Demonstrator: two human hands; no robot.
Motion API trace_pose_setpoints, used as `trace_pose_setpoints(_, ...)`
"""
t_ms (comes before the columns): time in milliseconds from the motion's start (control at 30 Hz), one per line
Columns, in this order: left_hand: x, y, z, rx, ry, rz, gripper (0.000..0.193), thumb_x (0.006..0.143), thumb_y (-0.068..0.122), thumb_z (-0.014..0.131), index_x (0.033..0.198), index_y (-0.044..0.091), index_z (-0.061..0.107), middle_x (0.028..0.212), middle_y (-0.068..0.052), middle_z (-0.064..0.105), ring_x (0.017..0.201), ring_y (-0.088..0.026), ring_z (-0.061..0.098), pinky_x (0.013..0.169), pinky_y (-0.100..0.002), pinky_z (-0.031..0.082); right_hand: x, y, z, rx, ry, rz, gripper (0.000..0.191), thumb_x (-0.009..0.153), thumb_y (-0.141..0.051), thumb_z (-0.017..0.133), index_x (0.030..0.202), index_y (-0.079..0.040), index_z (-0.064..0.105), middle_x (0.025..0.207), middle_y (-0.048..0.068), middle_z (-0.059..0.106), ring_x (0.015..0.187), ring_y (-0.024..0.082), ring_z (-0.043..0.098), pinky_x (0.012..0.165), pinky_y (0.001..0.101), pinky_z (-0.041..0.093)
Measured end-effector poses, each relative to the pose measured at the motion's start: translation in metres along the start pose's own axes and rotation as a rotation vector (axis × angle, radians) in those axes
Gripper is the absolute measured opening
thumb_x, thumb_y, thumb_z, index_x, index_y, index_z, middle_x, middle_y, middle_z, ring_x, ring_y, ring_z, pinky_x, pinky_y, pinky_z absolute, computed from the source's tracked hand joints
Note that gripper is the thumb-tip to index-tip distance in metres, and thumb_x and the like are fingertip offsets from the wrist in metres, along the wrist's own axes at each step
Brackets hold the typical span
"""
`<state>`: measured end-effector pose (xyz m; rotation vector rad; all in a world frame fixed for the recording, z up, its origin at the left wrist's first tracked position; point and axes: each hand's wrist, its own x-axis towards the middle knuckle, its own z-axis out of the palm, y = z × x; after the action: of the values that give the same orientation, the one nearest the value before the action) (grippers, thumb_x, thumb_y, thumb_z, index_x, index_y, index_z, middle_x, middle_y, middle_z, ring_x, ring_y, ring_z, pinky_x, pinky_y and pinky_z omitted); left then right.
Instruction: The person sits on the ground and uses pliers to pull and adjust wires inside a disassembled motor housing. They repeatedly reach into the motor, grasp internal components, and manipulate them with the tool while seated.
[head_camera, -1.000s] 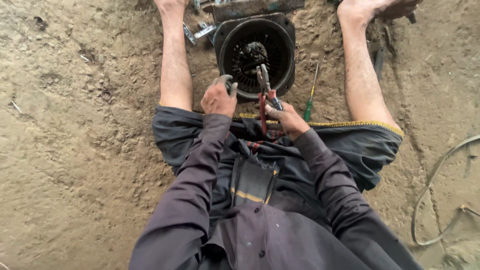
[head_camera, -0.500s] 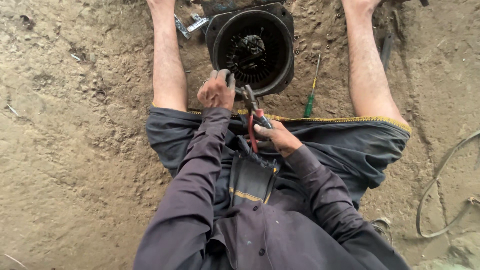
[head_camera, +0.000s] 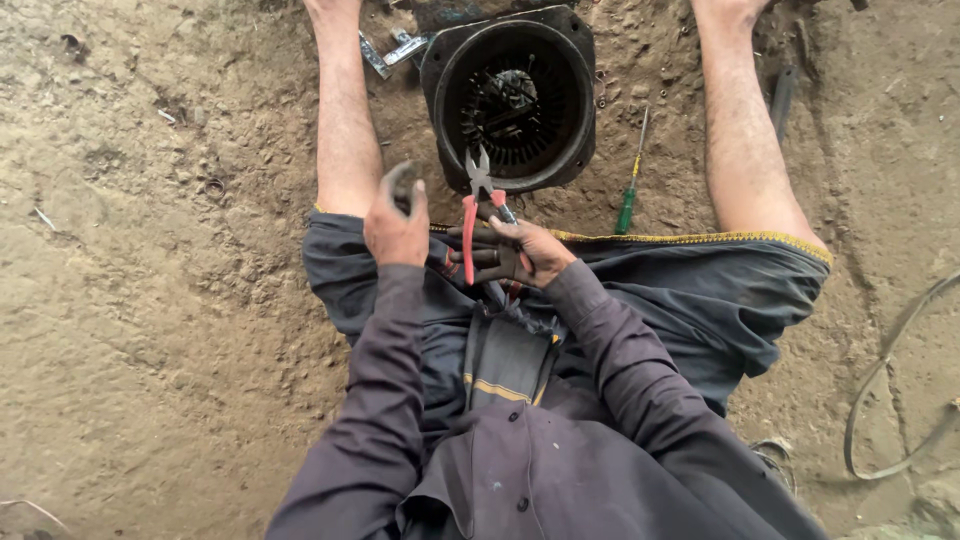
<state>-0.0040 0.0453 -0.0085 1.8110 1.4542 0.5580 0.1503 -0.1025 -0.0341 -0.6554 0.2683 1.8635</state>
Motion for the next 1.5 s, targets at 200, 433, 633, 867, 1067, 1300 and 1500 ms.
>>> trace_pose_setpoints(200,-0.03,-0.008,-0.015,-0.023,-0.053,-0.085,0.033,0.094,0.028,0.072,0.125,0.017,0.072,0.088,-0.008,0.072,0.081,-0.023,0.07,0.077,-0.037,0.055,0.006,0.004,0.001,-0.055,0.137,-0.056,0.05,0.107,-0.032,0.059,0.15,-0.008,0.047,0.122,0.012,0.066,0.112,0.035,0.066,0.093,0.0521,0.059)
trace_pose_setpoints(433,-0.044,0.001,-0.01,-0.118,-0.091,-0.061,0.032,0.095,0.029,0.071,0.125,0.016,0.071,0.089,-0.007,0.073,0.081,-0.022,0.071,0.077,-0.037,0.055,0.018,0.016,0.0,0.155,-0.105,-0.094,0.039,0.113,-0.033,0.064,0.141,-0.008,0.054,0.095,0.008,0.063,0.075,0.019,0.061,0.063,0.0327,0.05)
trace_pose_setpoints(633,-0.047,-0.001,-0.018,-0.096,-0.037,0.126,0.033,0.098,0.025,0.071,0.128,0.013,0.069,0.104,-0.012,0.074,0.093,-0.026,0.071,0.083,-0.037,0.054,0.006,0.045,-0.01,-1.228,0.596,-0.727,0.04,0.095,-0.019,0.075,0.131,-0.006,0.061,0.103,0.013,0.069,0.093,0.028,0.066,0.082,0.0373,0.053)
trace_pose_setpoints(867,-0.05,-0.012,-0.023,-0.09,-0.118,-0.118,0.034,0.095,0.027,0.07,0.127,0.014,0.07,0.089,-0.009,0.072,0.084,-0.025,0.07,0.078,-0.037,0.054,-0.036,0.045,-0.001,-1.49,0.517,-0.6,0.032,0.096,-0.022,0.072,0.123,-0.007,0.063,0.103,0.015,0.073,0.094,0.025,0.073,0.082,0.0356,0.056)
trace_pose_setpoints(1067,-0.05,-0.004,-0.022,-0.157,-0.093,-0.049,0.034,0.096,0.027,0.07,0.127,0.013,0.07,0.096,-0.01,0.074,0.089,-0.024,0.072,0.082,-0.036,0.055,-0.046,0.035,0.01,-1.054,0.497,-0.525,0.023,0.101,-0.022,0.067,0.116,-0.005,0.065,0.091,0.003,0.064,0.075,0.016,0.055,0.07,0.0352,0.045)
trace_pose_setpoints(1300,-0.019,0.025,0.01,0.033,-0.111,0.239,0.035,0.094,0.027,0.072,0.127,0.014,0.069,0.113,-0.012,0.073,0.098,-0.029,0.071,0.083,-0.038,0.055,-0.056,-0.032,-0.028,-0.862,0.545,-0.345,0.022,0.1,-0.02,0.067,0.119,-0.01,0.068,0.091,-0.004,0.062,0.078,0.006,0.053,0.069,0.0258,0.044)
trace_pose_setpoints(1500,0.036,0.047,0.057,0.368,-0.047,0.685,0.033,0.088,0.026,0.073,0.12,0.016,0.07,0.099,-0.01,0.068,0.089,-0.028,0.069,0.075,-0.041,0.056,-0.08,-0.018,-0.017,-0.67,0.525,-0.201,0.024,0.096,-0.021,0.063,0.119,-0.012,0.064,0.095,0.001,0.069,0.079,0.013,0.068,0.07,0.0334,0.058)
